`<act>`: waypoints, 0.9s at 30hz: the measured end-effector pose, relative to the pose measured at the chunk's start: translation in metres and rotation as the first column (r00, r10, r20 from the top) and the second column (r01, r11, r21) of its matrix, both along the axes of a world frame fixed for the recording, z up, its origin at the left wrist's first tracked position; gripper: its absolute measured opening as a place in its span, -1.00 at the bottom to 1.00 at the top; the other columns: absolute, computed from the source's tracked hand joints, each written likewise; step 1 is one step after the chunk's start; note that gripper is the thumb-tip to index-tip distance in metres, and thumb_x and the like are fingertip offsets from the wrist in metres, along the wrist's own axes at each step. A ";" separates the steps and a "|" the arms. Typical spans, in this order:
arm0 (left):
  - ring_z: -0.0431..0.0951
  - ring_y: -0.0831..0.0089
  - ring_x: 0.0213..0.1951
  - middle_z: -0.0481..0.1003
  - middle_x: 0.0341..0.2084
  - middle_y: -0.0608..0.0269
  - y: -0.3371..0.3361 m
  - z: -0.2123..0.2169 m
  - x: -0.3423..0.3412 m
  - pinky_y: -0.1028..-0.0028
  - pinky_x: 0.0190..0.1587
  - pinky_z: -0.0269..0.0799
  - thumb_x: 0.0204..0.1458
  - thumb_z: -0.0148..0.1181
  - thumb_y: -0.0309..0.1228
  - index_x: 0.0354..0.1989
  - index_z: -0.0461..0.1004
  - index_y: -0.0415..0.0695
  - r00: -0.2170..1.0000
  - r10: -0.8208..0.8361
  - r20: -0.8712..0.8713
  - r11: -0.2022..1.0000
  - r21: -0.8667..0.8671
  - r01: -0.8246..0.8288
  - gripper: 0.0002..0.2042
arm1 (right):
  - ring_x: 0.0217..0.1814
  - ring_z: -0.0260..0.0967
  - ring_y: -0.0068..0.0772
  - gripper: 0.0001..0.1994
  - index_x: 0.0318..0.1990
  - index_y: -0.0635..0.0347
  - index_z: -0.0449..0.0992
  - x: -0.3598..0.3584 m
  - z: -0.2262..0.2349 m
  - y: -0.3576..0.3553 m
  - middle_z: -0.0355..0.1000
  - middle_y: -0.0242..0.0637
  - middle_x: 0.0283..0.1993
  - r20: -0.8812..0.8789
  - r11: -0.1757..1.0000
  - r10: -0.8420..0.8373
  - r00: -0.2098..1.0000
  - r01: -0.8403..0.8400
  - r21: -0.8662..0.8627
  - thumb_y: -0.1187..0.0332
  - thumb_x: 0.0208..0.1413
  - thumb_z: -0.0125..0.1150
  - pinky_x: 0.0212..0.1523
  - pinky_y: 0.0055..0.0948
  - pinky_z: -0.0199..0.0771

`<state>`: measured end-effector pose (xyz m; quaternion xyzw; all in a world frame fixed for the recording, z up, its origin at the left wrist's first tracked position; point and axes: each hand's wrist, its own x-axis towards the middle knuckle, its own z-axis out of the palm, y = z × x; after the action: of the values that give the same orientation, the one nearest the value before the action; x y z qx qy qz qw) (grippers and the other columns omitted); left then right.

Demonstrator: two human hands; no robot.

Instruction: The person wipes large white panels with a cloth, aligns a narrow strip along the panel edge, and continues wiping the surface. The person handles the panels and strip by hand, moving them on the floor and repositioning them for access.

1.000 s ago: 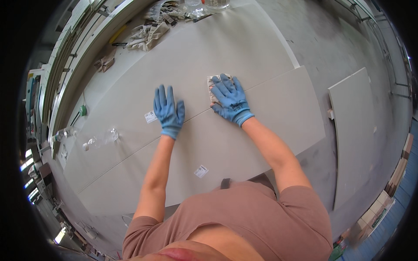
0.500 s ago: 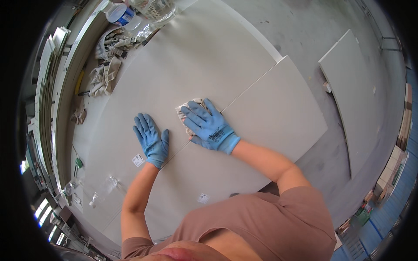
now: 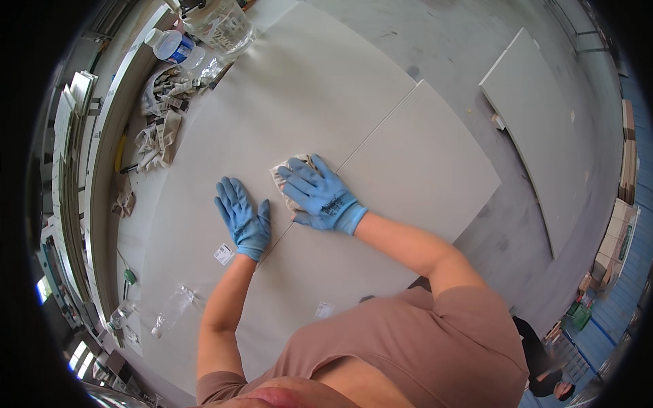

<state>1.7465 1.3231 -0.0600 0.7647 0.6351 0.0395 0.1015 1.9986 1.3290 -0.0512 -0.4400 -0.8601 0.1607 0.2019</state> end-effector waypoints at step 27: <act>-0.31 -0.06 0.64 -0.22 0.62 -0.18 0.000 -0.014 0.005 -0.01 0.62 -0.44 0.30 0.10 -0.04 0.61 -0.23 -0.31 0.991 -0.001 -0.134 1.000 0.015 0.003 -0.09 | 0.59 0.12 0.02 -0.41 0.23 0.11 0.50 0.143 -0.003 0.061 0.29 -0.21 0.48 0.086 0.887 -0.419 0.904 0.387 0.253 0.12 0.03 0.40 0.54 0.11 0.14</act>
<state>1.7518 1.3233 -0.0740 0.7669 0.6395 -0.0071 0.0531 2.1419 1.3898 -0.0544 -0.5931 -0.7743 -0.0161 0.2203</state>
